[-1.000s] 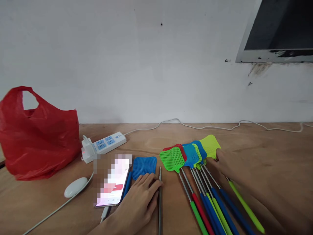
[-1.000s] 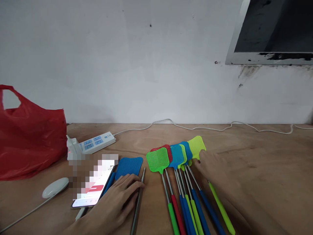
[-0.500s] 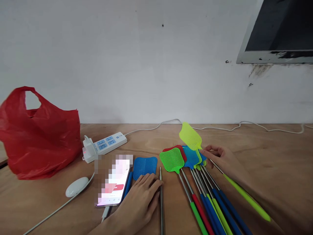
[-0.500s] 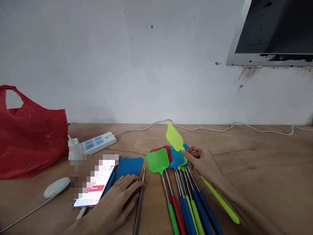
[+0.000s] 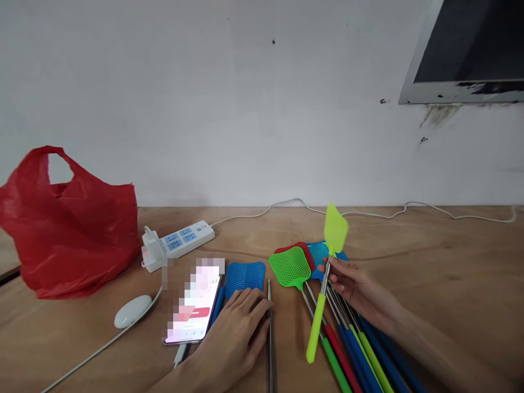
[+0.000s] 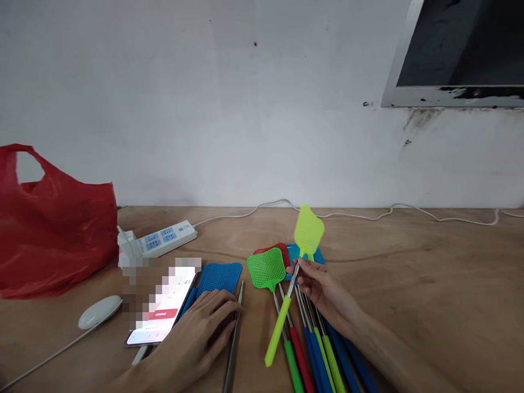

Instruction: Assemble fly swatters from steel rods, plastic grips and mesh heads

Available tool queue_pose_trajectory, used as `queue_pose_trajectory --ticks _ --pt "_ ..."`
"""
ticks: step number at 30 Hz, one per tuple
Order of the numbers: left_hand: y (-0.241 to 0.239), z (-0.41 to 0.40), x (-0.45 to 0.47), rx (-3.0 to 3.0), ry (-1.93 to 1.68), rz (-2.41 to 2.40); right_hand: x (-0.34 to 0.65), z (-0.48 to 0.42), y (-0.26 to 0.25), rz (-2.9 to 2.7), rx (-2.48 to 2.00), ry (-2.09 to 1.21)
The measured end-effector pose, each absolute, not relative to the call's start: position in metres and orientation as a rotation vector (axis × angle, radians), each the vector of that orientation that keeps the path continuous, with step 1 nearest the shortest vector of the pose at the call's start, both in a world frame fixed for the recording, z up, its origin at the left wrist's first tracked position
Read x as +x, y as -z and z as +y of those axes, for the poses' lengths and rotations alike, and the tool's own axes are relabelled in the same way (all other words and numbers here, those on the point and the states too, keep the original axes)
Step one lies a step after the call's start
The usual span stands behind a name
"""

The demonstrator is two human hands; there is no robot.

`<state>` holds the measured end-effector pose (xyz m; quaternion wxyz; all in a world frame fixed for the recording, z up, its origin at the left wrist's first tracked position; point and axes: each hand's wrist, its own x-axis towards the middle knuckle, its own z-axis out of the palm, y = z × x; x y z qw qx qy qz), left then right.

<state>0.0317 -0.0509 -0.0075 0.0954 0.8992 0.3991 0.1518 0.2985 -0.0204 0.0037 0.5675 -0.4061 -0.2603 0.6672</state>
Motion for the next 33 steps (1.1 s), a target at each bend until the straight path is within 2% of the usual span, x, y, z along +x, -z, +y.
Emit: queue_pose_trajectory --ticks 13,20,26,33 --pt "-0.004 -0.058 0.031 2.453 -0.702 0.982 0.285 -0.033 -0.003 -0.536 -0.882 -1.646" --pt "-0.007 -0.063 0.033 2.138 -0.632 1.008 0.274 -0.041 -0.001 -0.489 -0.850 -1.685" --pt "0.000 -0.063 0.035 1.605 -0.613 0.879 0.267 -0.052 -0.003 -0.564 -0.822 -1.744" --pt "-0.001 -0.060 0.036 1.682 -0.594 0.979 0.265 -0.054 -0.001 -0.687 -0.838 -1.698"
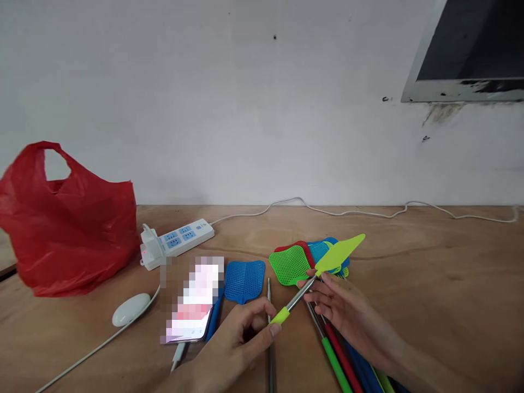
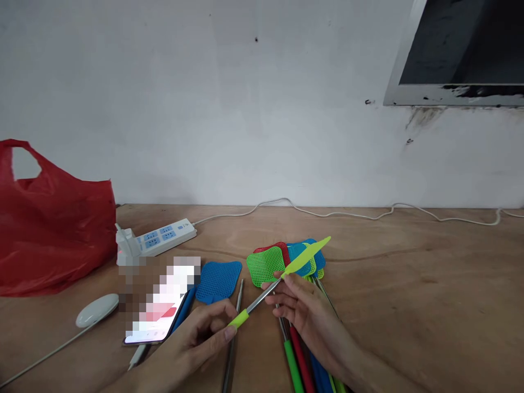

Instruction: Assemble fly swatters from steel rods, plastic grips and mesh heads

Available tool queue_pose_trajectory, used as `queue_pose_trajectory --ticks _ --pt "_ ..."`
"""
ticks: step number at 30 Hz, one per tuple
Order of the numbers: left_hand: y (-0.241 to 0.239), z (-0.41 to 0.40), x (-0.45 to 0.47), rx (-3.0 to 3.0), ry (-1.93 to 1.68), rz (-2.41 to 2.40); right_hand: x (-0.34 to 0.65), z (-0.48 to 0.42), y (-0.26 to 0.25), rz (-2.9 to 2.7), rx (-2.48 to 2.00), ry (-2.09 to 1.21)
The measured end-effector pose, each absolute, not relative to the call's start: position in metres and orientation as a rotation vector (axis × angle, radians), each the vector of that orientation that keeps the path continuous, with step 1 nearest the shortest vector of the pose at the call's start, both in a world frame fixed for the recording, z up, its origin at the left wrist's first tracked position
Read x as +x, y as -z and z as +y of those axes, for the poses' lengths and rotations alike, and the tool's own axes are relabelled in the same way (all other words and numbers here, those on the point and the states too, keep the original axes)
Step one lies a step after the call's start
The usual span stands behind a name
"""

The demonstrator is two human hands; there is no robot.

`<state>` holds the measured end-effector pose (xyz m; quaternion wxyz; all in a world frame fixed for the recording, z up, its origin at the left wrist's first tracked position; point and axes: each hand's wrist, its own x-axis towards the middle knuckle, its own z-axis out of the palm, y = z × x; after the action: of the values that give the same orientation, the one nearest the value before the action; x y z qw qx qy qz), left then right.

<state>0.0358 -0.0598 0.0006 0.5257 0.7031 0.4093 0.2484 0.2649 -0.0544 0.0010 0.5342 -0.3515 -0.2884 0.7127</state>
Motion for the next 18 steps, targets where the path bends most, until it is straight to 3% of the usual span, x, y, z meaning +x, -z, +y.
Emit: queue_pose_trajectory --ticks 18 --pt "0.010 -0.058 0.028 2.372 -0.615 1.203 0.265 -0.051 0.001 -0.893 -0.934 -1.412"
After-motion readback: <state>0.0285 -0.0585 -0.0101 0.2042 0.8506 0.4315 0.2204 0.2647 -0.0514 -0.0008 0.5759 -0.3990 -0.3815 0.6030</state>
